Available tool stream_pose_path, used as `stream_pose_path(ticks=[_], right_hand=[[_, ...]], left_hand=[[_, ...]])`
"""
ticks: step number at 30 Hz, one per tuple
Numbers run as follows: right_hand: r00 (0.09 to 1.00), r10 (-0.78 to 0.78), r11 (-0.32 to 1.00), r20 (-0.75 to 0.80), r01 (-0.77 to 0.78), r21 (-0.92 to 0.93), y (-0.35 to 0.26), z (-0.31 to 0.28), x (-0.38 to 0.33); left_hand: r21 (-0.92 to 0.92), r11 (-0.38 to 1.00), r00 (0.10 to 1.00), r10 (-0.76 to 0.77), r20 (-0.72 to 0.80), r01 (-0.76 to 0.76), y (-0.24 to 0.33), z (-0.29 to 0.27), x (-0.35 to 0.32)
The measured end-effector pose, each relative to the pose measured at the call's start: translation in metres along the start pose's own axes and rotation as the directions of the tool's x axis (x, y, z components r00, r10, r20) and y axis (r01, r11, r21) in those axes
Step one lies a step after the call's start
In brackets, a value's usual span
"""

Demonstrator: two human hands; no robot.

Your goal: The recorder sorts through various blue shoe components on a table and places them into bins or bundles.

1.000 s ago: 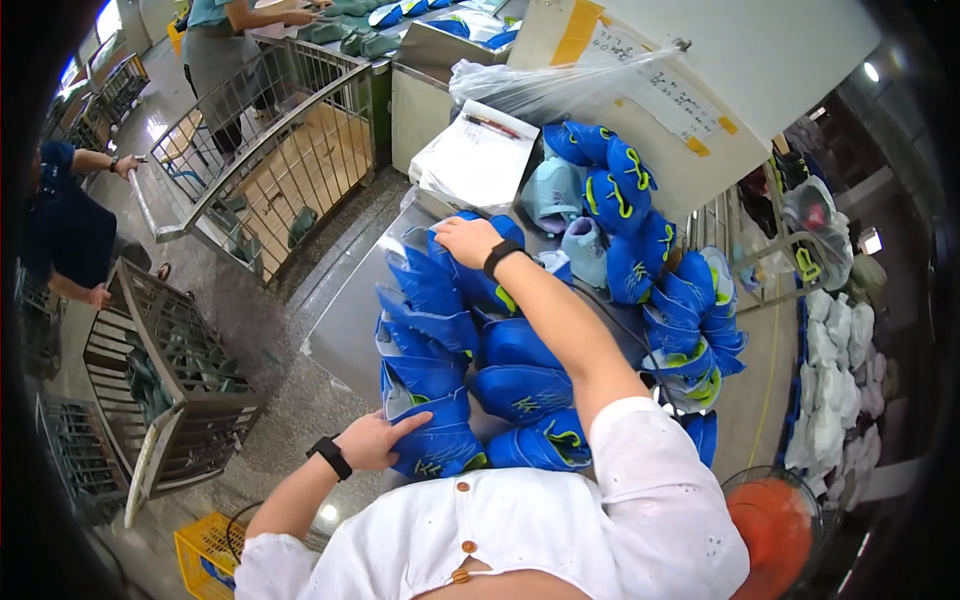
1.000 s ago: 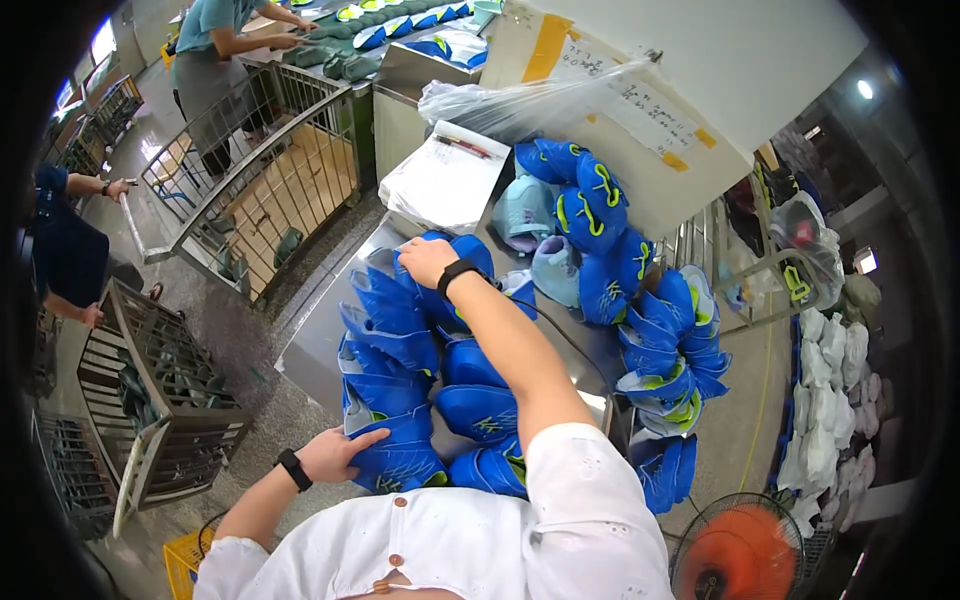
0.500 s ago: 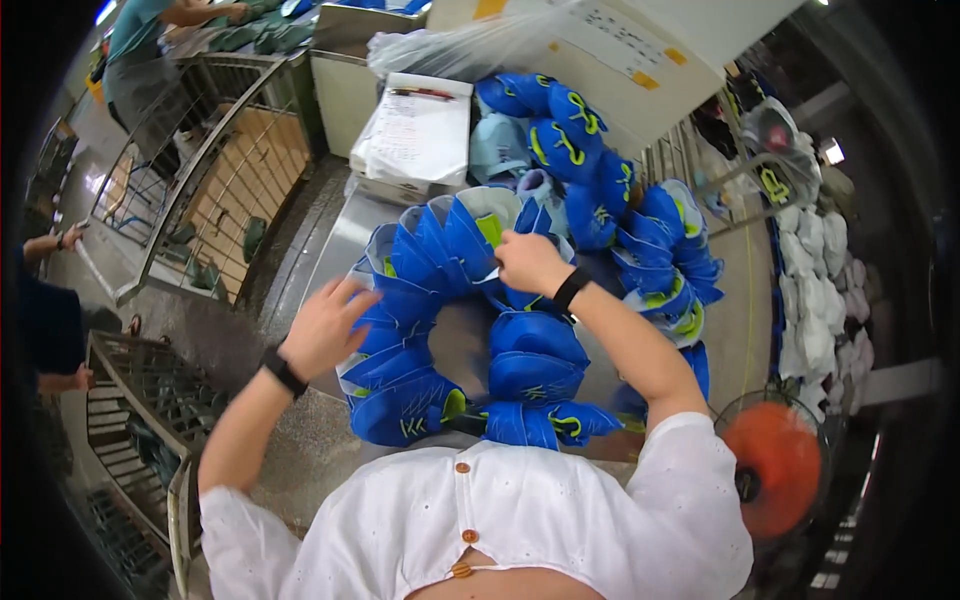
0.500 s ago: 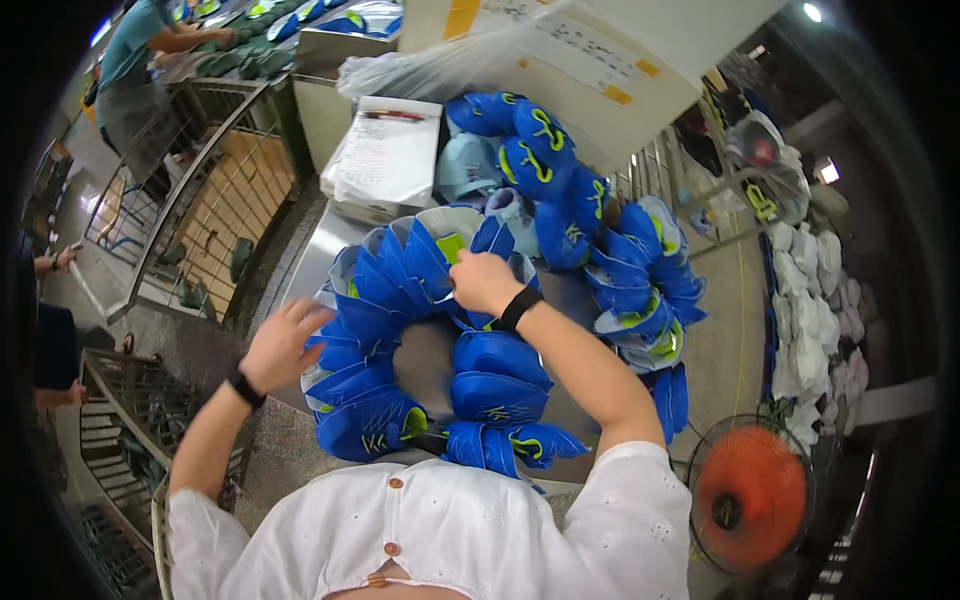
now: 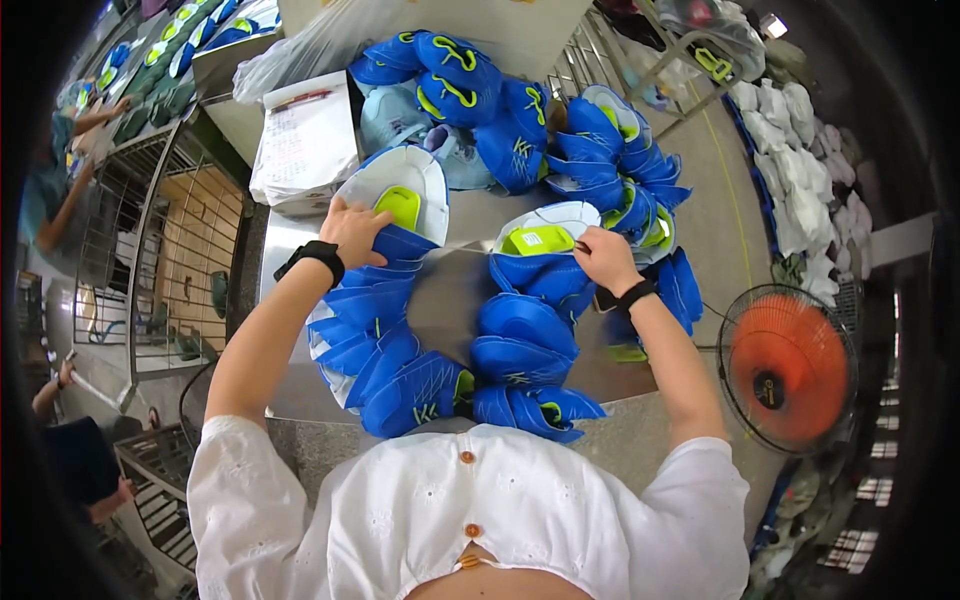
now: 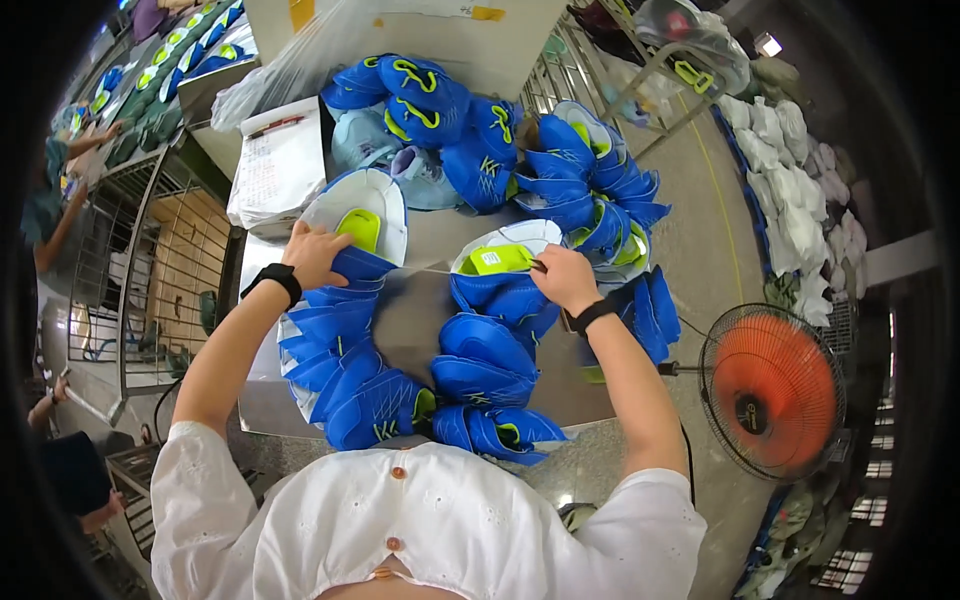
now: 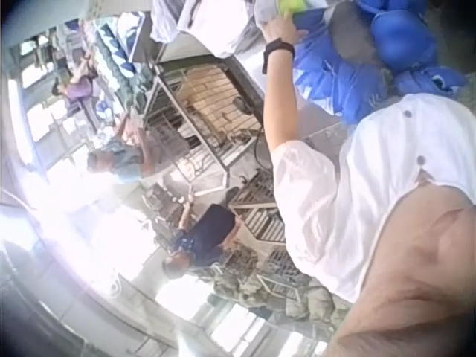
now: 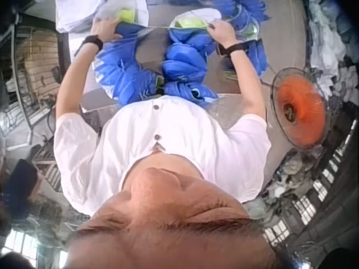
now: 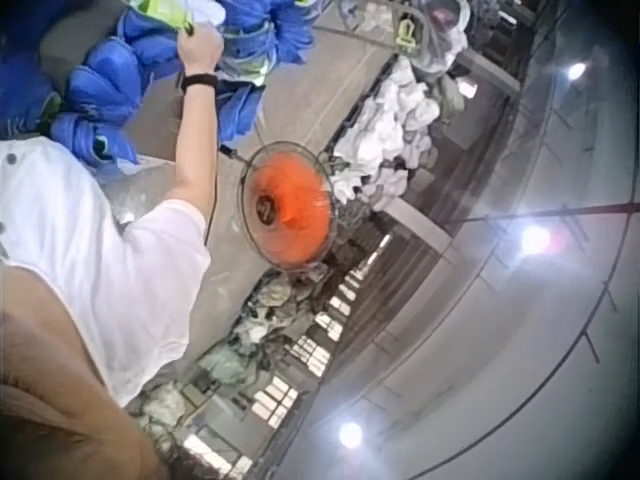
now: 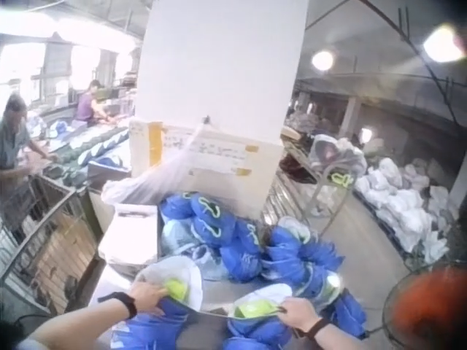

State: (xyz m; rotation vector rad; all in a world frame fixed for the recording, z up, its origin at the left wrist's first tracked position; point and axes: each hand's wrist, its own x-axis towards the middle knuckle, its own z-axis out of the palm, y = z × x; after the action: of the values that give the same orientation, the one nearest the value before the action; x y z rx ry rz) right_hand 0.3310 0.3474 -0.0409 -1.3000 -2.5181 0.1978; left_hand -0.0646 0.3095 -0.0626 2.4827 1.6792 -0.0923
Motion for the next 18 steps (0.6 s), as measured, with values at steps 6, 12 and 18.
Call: stream_pose_path(ticks=[6,12,18], right_hand=[[0.999,-0.035,0.966,0.013,0.037,-0.256,-0.003,0.013,0.015],[0.972,-0.236,0.918,0.008,0.226,-0.327,-0.026,0.02,0.051],[0.896,-0.393,0.905,0.207,0.416,-0.082,-0.043,0.052,0.056]], left_hand=[[0.359,0.933,0.968,0.088,-0.235,0.002,0.049,0.04,0.031],[-0.122,0.99,0.987,-0.057,0.153,0.076,0.112,0.07,0.072],[0.082,0.992,0.995,-0.094,0.027,0.092,0.084,0.074,0.088]])
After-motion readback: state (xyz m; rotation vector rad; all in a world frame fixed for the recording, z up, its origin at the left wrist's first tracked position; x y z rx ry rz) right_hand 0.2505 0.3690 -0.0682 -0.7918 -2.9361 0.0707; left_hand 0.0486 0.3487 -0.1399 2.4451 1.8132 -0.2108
